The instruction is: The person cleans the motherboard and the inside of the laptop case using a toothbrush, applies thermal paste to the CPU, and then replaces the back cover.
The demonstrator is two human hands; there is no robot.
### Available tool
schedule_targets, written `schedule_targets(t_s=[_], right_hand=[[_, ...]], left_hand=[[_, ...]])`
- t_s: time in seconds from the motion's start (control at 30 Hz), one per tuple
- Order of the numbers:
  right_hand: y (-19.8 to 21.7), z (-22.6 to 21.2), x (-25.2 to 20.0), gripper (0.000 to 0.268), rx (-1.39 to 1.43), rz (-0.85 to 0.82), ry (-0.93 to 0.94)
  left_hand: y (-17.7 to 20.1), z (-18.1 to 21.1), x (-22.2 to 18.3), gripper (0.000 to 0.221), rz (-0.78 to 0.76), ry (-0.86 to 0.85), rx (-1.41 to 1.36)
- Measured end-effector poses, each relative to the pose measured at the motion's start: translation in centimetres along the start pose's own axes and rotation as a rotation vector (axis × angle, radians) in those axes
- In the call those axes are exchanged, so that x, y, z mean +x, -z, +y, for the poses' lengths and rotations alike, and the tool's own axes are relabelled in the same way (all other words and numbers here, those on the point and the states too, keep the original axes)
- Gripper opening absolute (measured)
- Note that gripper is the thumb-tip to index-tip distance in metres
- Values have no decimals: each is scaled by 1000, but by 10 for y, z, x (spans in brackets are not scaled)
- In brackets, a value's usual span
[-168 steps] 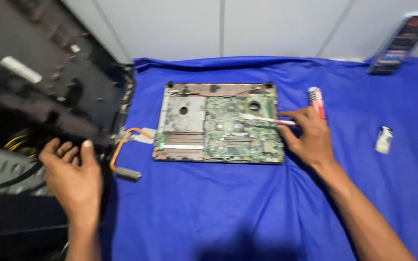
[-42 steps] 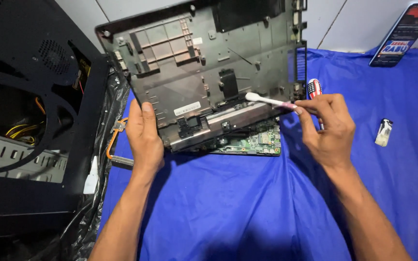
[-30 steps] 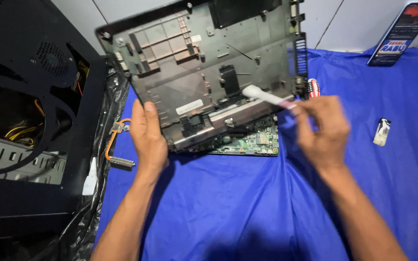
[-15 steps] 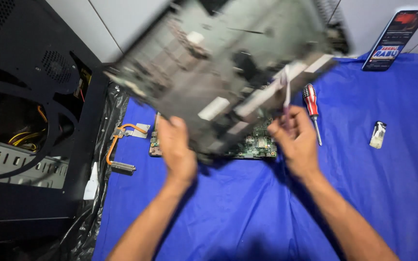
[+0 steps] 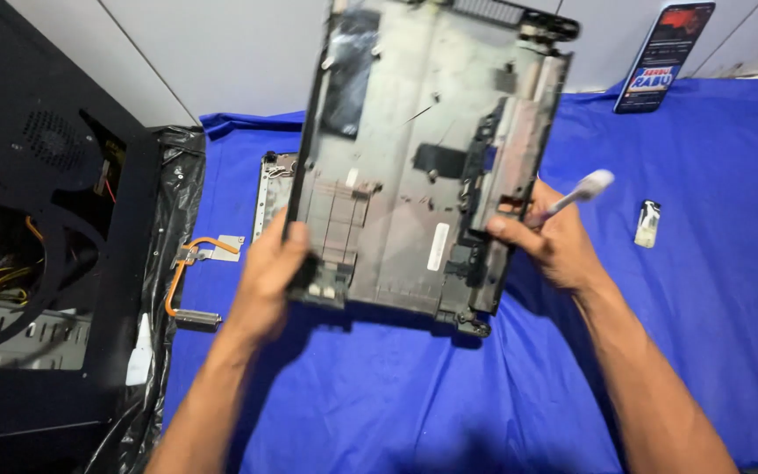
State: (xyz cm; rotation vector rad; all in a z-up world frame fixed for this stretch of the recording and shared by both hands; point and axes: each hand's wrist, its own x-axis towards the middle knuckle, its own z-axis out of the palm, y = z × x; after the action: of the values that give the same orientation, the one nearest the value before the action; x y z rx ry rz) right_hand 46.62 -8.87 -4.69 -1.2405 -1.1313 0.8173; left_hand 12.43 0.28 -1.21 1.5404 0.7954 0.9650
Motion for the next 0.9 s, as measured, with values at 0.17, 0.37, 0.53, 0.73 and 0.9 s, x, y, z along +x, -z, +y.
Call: schedule_targets(t_s=[0.17,0.37,0.53,0.73,0.9], right_hand=[[-14,-15,0,64,-298,108,18],[-24,-26,-8,30,-692,261,423],[-61,-16,-25,9,-774,152,597],[-43,-16,-18,13,-737,83,588],[-83,-13,-29,12,-702,95,606]], left_hand=[[-17,-7,3,27,201,0,-62],[-6,-34,16,26,412,-82,-134],[-26,-24,15,65,603,-117,86],[-16,-23,20,28,647,-268,-35],[-28,-33,23,30,672,-273,-142]])
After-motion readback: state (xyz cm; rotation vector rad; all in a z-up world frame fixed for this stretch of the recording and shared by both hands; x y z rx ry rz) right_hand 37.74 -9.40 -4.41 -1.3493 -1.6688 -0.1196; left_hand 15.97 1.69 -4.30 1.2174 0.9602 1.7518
